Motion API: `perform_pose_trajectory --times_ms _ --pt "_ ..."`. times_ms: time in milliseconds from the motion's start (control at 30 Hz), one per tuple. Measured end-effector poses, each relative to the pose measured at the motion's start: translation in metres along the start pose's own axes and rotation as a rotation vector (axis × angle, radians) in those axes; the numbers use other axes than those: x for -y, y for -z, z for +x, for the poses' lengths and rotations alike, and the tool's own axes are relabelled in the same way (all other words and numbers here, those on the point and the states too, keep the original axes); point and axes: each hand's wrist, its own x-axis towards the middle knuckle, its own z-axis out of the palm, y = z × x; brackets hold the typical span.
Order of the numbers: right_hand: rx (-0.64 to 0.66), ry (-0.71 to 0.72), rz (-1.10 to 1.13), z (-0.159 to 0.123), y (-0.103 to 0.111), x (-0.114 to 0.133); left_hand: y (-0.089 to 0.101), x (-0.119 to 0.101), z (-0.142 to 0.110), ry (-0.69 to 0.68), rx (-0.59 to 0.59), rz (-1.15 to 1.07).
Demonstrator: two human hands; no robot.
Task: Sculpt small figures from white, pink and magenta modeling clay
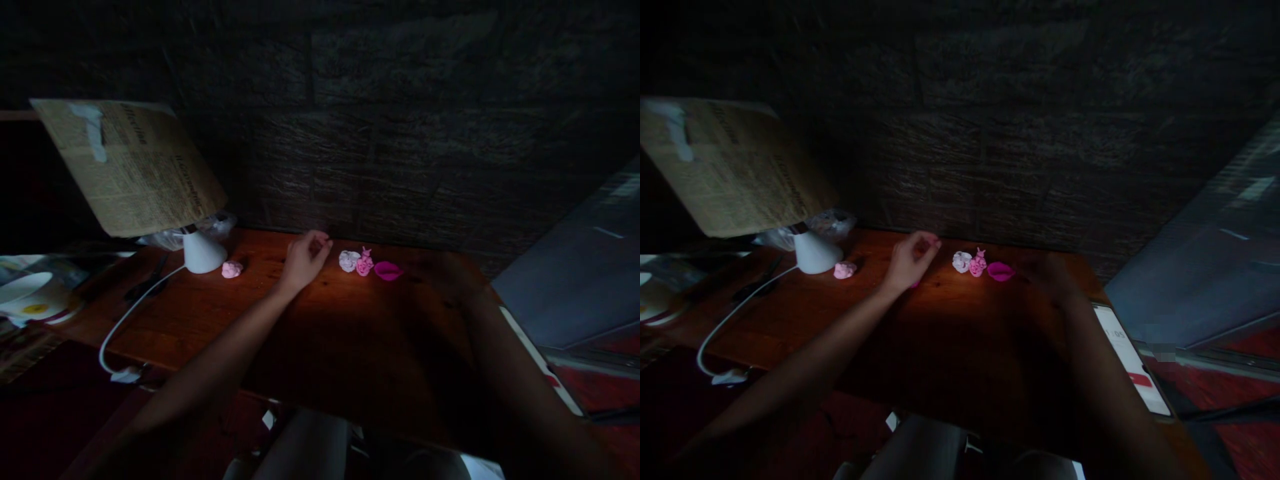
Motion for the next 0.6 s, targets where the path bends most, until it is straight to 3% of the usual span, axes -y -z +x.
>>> perform_pose_trajectory --times_ms 67,133,233,333,433,567,600 --pt "0.023 -0.084 0.008 0.001 0.004 0.008 0.009 -0.007 0.002 -0.013 0.144 -0.045" --pt "-0.050 -0.123 0.004 0.001 0.005 0.018 0.021 -0.009 0.002 -0.054 0.315 -0.028" --pt "-0.130 -0.118 0.048 0.000 0.003 0.031 0.042 0.004 -0.003 -0.011 0.404 0.084" --pt "-0.191 -0.064 0.070 0.000 -0.002 0.032 0.062 0.030 -0.014 0.083 0.320 0.211" --pt "-0.230 -0.055 0.101 0.003 -0.009 0.020 0.067 0.045 -0.025 0.111 0.265 0.236" --pt "-0.018 -0.197 0.151 0.007 -0.020 0.001 0.047 0.028 -0.039 0.003 0.030 0.180" --pt "0.064 -0.225 0.168 0.007 -0.022 -0.002 0.039 0.018 -0.043 -0.046 0.037 0.161"
